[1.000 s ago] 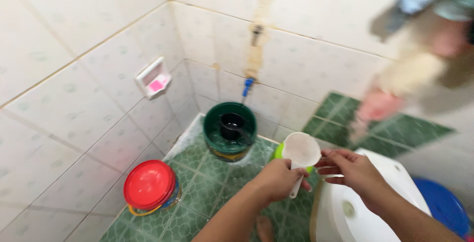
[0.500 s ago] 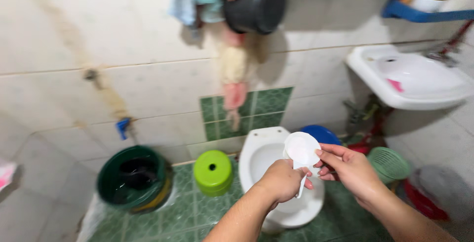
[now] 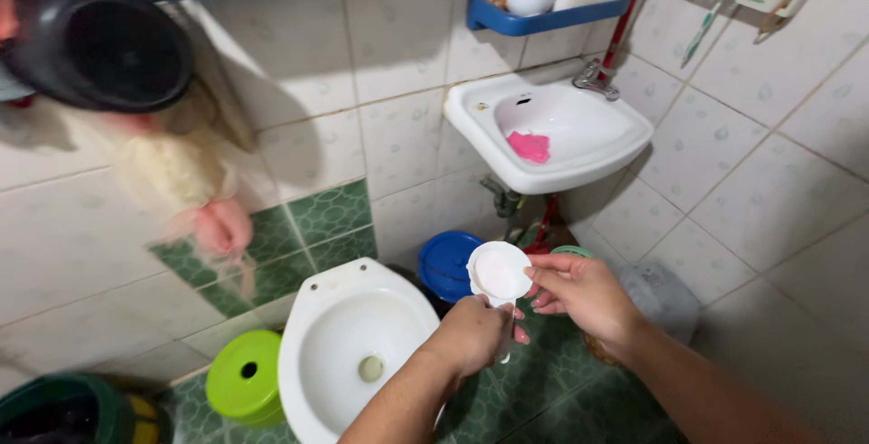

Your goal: The person cleans a bathroom sink by rinsing a cloth in a bucket of water, adding a cleaning powder from a red container, and then scrubbing the sink basin and faucet with the pink cloth.

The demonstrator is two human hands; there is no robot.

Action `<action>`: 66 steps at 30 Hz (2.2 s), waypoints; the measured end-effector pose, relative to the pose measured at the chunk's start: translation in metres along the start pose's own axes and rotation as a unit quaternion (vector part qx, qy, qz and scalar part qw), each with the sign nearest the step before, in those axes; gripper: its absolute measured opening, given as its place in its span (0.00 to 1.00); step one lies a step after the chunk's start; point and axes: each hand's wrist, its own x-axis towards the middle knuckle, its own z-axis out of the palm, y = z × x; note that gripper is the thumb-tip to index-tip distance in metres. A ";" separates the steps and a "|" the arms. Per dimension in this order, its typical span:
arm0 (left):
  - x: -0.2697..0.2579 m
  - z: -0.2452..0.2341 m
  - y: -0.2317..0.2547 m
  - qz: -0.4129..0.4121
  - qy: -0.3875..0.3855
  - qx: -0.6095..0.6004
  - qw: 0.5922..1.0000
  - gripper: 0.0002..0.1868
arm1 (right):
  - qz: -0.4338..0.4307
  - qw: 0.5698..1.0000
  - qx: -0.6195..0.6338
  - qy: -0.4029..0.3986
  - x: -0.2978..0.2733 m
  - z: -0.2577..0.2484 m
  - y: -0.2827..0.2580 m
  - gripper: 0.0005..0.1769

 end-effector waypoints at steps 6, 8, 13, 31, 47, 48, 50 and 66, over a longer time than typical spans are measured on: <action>0.094 0.009 0.044 0.032 -0.030 0.014 0.999 0.15 | 0.024 0.999 -0.043 0.011 0.075 -0.055 -0.017 0.21; 0.131 0.010 0.064 0.045 -0.036 0.017 0.998 0.16 | 0.008 0.999 -0.050 0.017 0.109 -0.076 -0.022 0.21; 0.199 0.016 0.123 0.064 -0.046 0.006 0.997 0.17 | 0.002 0.999 -0.028 0.021 0.182 -0.132 -0.036 0.22; 0.361 0.006 0.199 0.020 0.097 0.008 0.995 0.18 | -0.024 0.989 -0.148 0.003 0.464 -0.245 0.036 0.22; 0.509 0.041 0.182 0.057 0.194 -0.043 0.978 0.22 | -0.050 0.892 -0.432 -0.125 0.748 -0.269 0.103 0.19; 0.515 0.043 0.179 0.052 0.197 -0.044 0.978 0.22 | -0.047 0.908 -0.385 -0.161 0.751 -0.268 0.104 0.19; 0.519 0.039 0.178 0.124 0.162 0.138 0.969 0.21 | -0.008 0.912 -0.366 -0.183 0.754 -0.269 0.099 0.19; 0.496 0.062 0.232 0.002 0.185 -0.003 0.983 0.19 | -0.045 0.875 -0.465 -0.123 0.747 -0.266 0.115 0.14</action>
